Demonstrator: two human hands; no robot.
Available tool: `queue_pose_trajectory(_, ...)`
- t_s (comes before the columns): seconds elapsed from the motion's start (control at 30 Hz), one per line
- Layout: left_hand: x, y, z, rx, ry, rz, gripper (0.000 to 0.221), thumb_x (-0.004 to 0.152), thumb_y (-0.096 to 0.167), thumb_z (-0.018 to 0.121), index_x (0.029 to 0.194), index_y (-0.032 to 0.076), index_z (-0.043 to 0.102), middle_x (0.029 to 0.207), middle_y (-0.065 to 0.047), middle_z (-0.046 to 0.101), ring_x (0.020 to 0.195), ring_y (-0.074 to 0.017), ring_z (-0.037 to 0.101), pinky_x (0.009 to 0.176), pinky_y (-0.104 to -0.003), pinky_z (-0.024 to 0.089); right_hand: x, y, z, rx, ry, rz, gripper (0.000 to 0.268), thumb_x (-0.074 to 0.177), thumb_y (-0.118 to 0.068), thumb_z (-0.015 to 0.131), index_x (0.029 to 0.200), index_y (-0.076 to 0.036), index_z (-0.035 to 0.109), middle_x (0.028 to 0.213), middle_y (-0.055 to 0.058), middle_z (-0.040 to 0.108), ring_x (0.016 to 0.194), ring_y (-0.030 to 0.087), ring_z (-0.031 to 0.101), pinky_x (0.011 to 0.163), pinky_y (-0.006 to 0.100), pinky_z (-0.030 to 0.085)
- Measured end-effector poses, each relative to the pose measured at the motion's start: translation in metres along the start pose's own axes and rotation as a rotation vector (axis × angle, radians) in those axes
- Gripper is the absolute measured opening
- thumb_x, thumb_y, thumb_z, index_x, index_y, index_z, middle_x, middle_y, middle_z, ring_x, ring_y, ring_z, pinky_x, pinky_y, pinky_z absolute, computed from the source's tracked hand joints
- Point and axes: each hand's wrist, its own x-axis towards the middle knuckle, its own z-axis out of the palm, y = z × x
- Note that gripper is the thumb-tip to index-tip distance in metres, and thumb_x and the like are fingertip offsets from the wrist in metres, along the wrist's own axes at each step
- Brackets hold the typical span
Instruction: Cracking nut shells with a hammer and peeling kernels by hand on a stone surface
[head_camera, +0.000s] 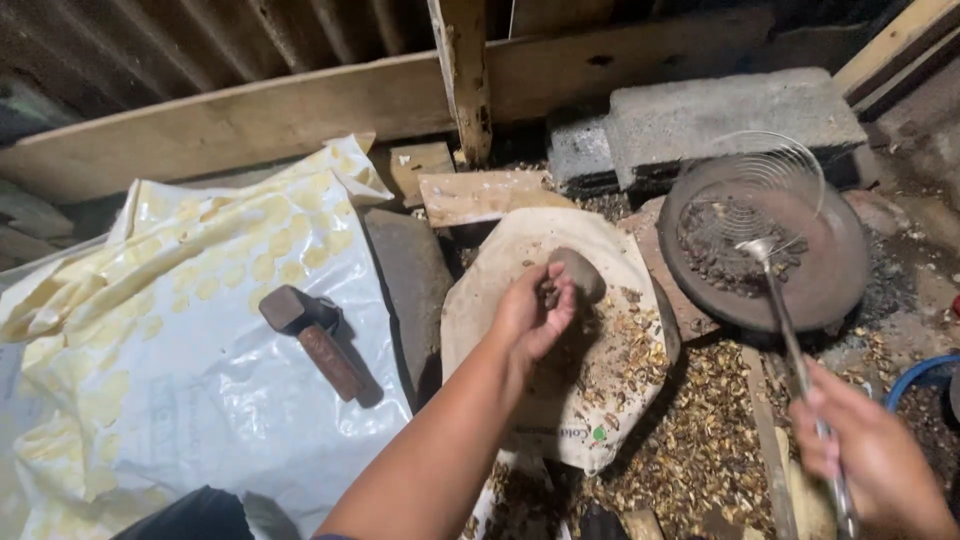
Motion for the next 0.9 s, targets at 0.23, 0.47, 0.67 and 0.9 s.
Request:
queue_pose_trajectory(0.23, -0.039, 0.03, -0.11, 0.35, 0.104, -0.102, 0.034, 0.114, 0.026, 0.046, 0.091, 0.005, 0.061, 0.064, 0.001, 0.049, 0.05, -0.0096, 0.041, 0.045, -0.023, 0.035, 0.008, -0.043, 0.093, -1.377, 0.715, -0.627, 0.032, 0.103, -0.008, 0.063, 0.128, 0.012, 0.067, 0.132, 0.029, 0.066, 0.116, 0.039, 0.064, 0.1, 0.049, 0.052)
queue_pose_trajectory(0.47, -0.087, 0.045, -0.121, 0.531, 0.222, 0.125, 0.017, 0.103, 0.007, 0.053, 0.114, -0.001, 0.063, 0.081, -0.001, 0.055, 0.068, -0.0117, 0.059, 0.059, -0.018, 0.051, 0.051, 0.004, 0.267, -1.312, -0.395, -1.005, 0.067, 0.098, -0.045, 0.054, 0.158, -0.023, 0.037, 0.168, 0.009, 0.028, 0.152, 0.034, 0.025, 0.123, 0.055, 0.018)
queue_pose_trajectory(0.67, -0.073, 0.024, -0.129, 1.225, 0.382, 0.224, 0.023, 0.093, 0.038, 0.074, 0.109, 0.025, 0.084, 0.091, -0.011, 0.08, 0.092, -0.0237, 0.076, 0.082, -0.038, 0.058, 0.123, 0.021, 0.23, -1.161, 0.355, -1.262, 0.025, 0.099, -0.033, 0.06, 0.113, -0.017, 0.072, 0.111, 0.01, 0.058, 0.098, 0.032, 0.066, 0.085, 0.039, 0.056)
queue_pose_trajectory(0.9, -0.037, -0.018, -0.098, 1.819, 0.017, 0.766, 0.021, 0.098, 0.018, 0.063, 0.111, 0.023, 0.078, 0.1, -0.003, 0.074, 0.105, -0.0257, 0.071, 0.094, -0.035, 0.056, 0.118, -0.034, 0.235, -1.087, 0.063, -0.766, 0.053, 0.09, -0.04, 0.073, 0.14, -0.029, 0.061, 0.129, 0.016, 0.058, 0.12, 0.042, 0.062, 0.097, 0.052, 0.055)
